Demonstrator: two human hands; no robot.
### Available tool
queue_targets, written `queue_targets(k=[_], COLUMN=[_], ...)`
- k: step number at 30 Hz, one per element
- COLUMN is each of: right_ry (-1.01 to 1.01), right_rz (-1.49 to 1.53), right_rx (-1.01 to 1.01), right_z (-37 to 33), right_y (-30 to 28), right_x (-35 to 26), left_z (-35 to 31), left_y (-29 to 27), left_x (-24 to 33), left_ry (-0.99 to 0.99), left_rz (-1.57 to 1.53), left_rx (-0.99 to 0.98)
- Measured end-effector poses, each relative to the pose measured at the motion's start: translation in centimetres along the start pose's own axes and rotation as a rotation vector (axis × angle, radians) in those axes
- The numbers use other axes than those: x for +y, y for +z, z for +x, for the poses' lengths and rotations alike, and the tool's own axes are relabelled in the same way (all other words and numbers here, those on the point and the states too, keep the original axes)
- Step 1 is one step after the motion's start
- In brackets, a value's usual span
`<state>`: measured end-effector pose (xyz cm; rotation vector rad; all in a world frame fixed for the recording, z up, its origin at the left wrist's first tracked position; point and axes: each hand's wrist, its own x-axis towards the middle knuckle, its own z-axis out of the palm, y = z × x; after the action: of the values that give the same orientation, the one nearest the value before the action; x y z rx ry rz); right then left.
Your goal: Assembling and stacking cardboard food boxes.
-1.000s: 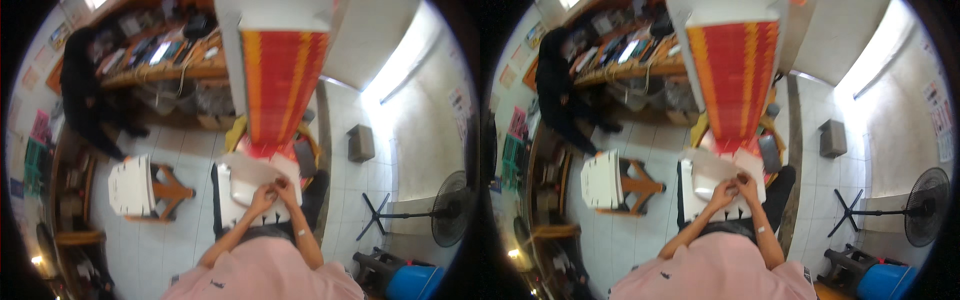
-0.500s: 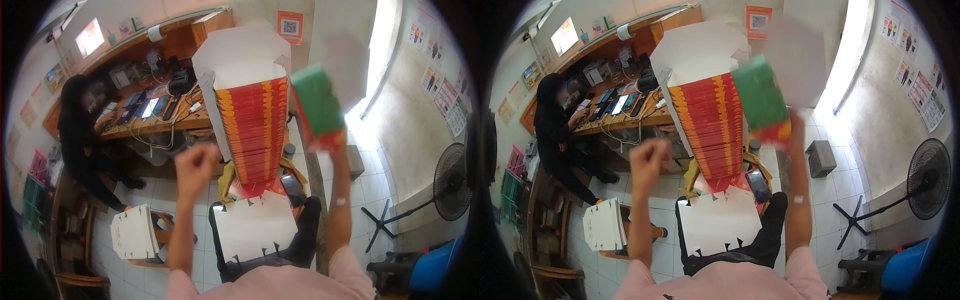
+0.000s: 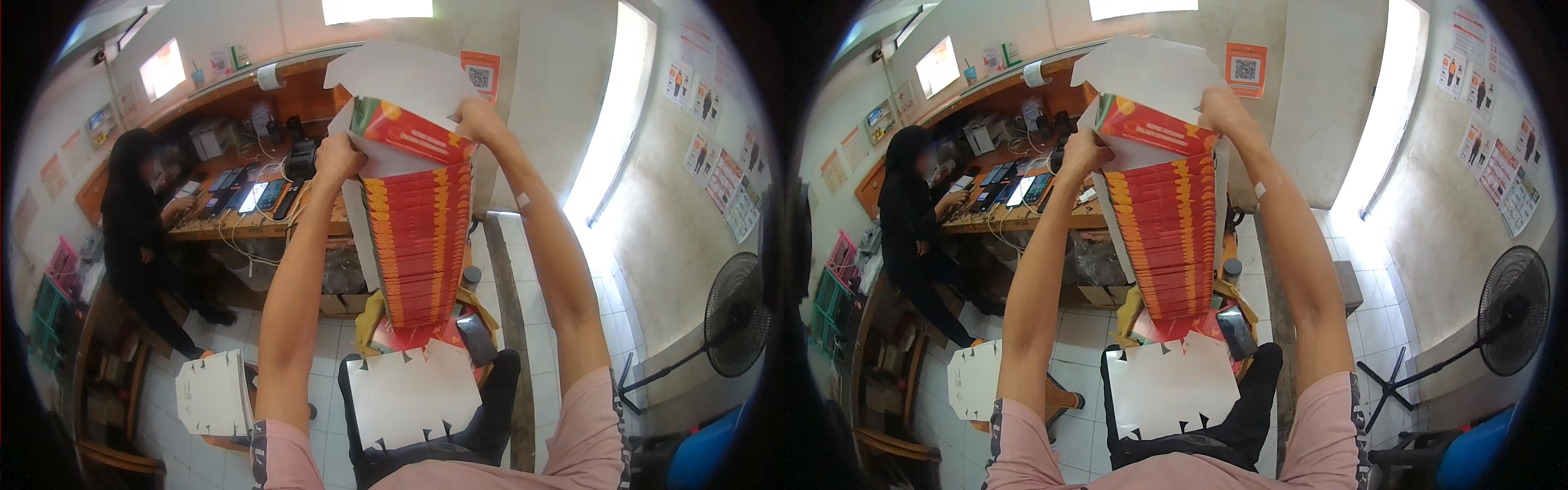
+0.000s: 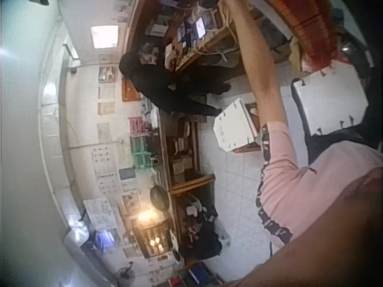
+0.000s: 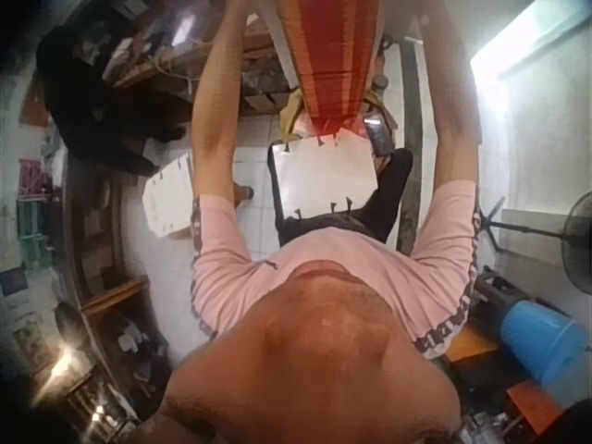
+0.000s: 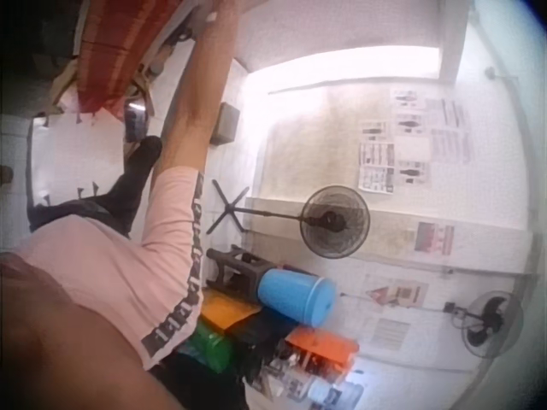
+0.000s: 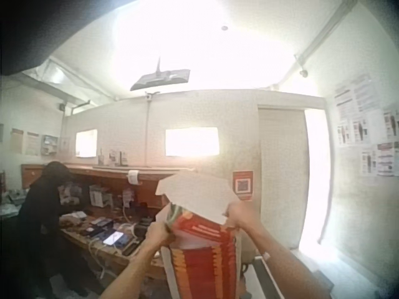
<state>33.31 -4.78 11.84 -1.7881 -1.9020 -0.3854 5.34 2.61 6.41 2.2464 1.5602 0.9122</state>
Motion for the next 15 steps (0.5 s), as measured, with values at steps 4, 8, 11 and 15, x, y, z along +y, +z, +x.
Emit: queue_targets(k=[4,8,11,15], right_ry=[0.080,0.178,0.194,0.192], right_rz=[-0.043,-0.247,-0.400,-0.507], right_rx=[-0.063,-0.095,-0.085,-0.260], right_z=[-0.8,-1.6,-2.0,-1.2], right_y=[-0.7,-1.4,-1.1,-1.6], right_x=[-0.3,-1.9,-3.8,-6.5], left_z=[0.2,0.0,-0.2,-0.1], left_y=[-0.1,-0.6,-0.8,-0.6], left_x=[-1.0,-1.2,-1.2,-1.0], left_ry=[0.015,0.034,0.037,0.065], left_rz=[-0.045,-0.171,-0.247,-0.174], left_rx=[0.031,0.000,-0.040,0.076])
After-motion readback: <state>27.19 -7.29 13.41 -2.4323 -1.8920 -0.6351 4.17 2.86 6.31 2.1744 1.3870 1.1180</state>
